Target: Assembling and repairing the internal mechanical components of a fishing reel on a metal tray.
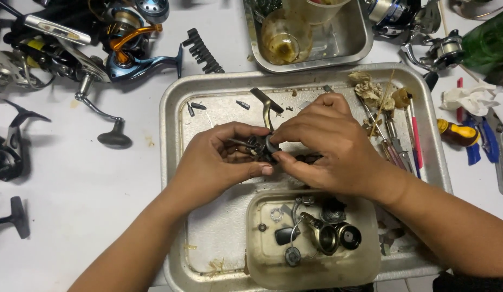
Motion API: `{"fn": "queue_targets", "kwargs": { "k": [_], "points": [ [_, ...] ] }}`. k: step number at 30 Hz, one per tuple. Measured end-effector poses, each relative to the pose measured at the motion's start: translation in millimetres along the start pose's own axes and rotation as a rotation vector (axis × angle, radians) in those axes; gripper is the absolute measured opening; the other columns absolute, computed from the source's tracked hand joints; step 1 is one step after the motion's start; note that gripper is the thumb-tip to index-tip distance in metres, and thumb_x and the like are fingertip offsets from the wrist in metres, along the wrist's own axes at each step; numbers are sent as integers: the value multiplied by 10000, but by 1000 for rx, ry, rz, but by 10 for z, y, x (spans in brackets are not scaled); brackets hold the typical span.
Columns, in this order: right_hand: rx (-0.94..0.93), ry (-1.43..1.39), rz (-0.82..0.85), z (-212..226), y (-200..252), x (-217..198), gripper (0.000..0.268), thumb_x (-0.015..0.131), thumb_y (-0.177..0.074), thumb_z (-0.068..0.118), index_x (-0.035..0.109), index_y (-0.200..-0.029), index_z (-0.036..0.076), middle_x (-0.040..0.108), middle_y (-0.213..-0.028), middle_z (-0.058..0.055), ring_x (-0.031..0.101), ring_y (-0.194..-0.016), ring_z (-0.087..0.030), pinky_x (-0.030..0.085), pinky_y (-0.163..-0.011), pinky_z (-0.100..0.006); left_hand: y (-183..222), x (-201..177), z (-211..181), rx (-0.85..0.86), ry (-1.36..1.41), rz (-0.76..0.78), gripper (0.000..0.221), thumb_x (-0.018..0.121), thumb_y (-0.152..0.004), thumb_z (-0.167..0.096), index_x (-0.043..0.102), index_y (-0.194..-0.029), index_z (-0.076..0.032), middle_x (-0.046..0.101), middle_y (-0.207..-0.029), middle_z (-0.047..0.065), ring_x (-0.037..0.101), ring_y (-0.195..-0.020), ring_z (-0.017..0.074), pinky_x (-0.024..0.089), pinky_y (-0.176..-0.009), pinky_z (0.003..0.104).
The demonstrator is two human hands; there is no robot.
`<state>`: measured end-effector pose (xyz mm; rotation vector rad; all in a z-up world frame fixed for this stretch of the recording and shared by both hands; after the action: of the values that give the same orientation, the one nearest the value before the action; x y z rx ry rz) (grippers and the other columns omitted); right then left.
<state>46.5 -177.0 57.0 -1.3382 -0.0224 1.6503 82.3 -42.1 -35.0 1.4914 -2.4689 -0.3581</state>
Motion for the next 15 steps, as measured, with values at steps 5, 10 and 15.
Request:
{"fn": "queue_targets", "kwargs": {
  "k": [5,10,15],
  "points": [
    [99,-66,7,-64,-7,-27,187,817,-875,148,738,-1004,39,770,-963,-66,705,-872,-198,403,-899,-376,20,-7,-73,4,-71,-4,563,915,-618,-123,750,-1155,-101,835,-1037,63,801,-924,123,650,-917,230],
    [175,-121,5,-121,-3,-46,190,836,-842,128,736,-982,47,778,-951,-63,727,-868,-184,447,-874,-362,21,-15,-58,-23,-79,-12,565,907,-625,-132,750,-1167,-117,833,-1072,53,808,-935,131,654,-922,232],
    [444,-214,16,-380,111,-31,219,832,-816,145,757,-1009,76,764,-984,-64,684,-932,-173,544,-831,-298,40,-8,-73,-32,-94,-17,494,871,-712,-130,736,-1187,-140,830,-971,56,791,-853,113,644,-855,215]
  ]
}}
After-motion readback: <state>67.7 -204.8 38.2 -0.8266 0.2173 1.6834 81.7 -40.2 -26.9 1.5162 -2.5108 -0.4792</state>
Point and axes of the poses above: each hand's wrist, its own y-axis away from the middle knuckle, its own x-axis out of the palm, z = x × y, the point moved 9 cm from there along -y, towards the middle knuckle
